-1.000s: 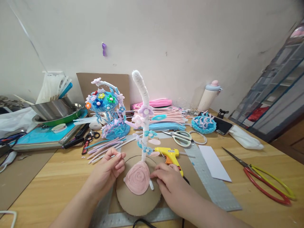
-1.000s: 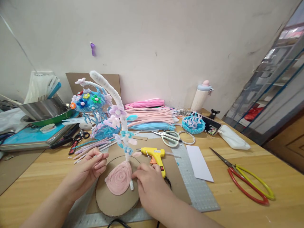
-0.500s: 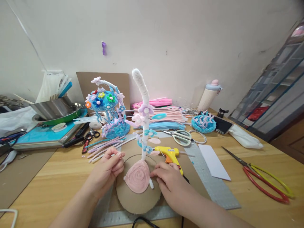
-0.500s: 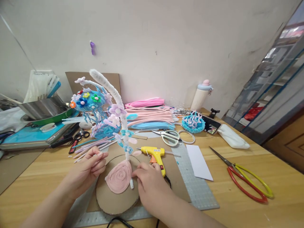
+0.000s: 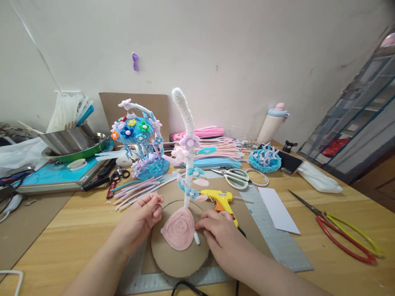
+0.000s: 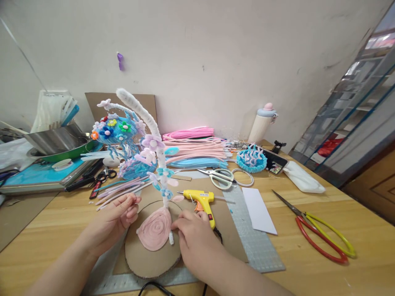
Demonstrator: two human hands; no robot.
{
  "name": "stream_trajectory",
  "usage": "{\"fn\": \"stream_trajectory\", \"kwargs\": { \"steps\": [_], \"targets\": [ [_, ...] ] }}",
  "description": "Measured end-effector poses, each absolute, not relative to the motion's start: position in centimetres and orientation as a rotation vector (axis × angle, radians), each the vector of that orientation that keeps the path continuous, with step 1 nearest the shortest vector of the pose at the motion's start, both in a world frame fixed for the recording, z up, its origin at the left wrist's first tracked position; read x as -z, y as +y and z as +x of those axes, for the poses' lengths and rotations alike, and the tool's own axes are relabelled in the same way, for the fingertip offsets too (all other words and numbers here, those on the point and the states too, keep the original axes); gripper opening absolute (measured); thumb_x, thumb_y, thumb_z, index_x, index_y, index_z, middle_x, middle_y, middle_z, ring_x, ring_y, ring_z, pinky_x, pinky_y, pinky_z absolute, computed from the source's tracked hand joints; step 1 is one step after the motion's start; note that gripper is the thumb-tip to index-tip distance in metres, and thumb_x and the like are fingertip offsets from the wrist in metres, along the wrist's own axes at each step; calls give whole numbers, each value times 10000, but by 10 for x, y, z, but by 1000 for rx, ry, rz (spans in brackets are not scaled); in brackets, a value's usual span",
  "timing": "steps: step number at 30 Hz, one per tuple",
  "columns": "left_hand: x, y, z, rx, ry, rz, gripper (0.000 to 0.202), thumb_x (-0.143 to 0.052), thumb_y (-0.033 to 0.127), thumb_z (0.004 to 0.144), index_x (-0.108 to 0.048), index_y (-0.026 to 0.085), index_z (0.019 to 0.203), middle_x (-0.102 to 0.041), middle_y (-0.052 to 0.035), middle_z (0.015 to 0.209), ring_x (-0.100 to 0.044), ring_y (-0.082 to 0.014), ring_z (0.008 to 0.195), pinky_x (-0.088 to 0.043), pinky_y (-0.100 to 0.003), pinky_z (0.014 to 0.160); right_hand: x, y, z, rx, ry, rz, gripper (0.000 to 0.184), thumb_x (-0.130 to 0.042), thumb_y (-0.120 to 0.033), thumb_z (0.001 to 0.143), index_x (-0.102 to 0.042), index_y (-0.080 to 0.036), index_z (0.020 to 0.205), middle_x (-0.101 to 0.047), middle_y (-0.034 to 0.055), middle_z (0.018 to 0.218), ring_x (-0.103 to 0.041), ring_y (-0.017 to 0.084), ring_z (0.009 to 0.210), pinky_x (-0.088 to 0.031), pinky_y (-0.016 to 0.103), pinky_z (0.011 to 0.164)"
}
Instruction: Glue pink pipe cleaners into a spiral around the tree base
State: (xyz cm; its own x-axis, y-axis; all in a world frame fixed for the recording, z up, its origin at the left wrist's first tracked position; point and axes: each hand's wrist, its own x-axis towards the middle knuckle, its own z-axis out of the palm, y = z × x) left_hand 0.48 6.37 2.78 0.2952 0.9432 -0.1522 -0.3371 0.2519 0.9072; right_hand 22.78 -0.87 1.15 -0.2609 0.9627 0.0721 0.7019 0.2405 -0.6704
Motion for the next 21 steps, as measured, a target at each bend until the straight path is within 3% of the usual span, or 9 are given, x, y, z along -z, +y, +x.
{"fn": "stream_trajectory", "kwargs": {
  "steps": [9,21],
  "targets": [
    [-29,63,4,-1039,777,869,240,-735,242,764,-516,155,716,-551,11,828,-380,-12,520,-346,-143,498,-10,-9,226,-740,-2023,-1558,338,-414,-92,894,-686,-280,964,-621,9,1006,-462,216,902,-332,404,868],
    [-29,60,7,-1066,743,803,313,-749,251,754,-444,184,775,-587,22,769,-273,24,413,-196,-130,425,-9,-7,227,-727,-2024,-1504,344,-409,-73,890,-681,-271,962,-619,9,997,-479,207,885,-320,415,868]
  ]
}}
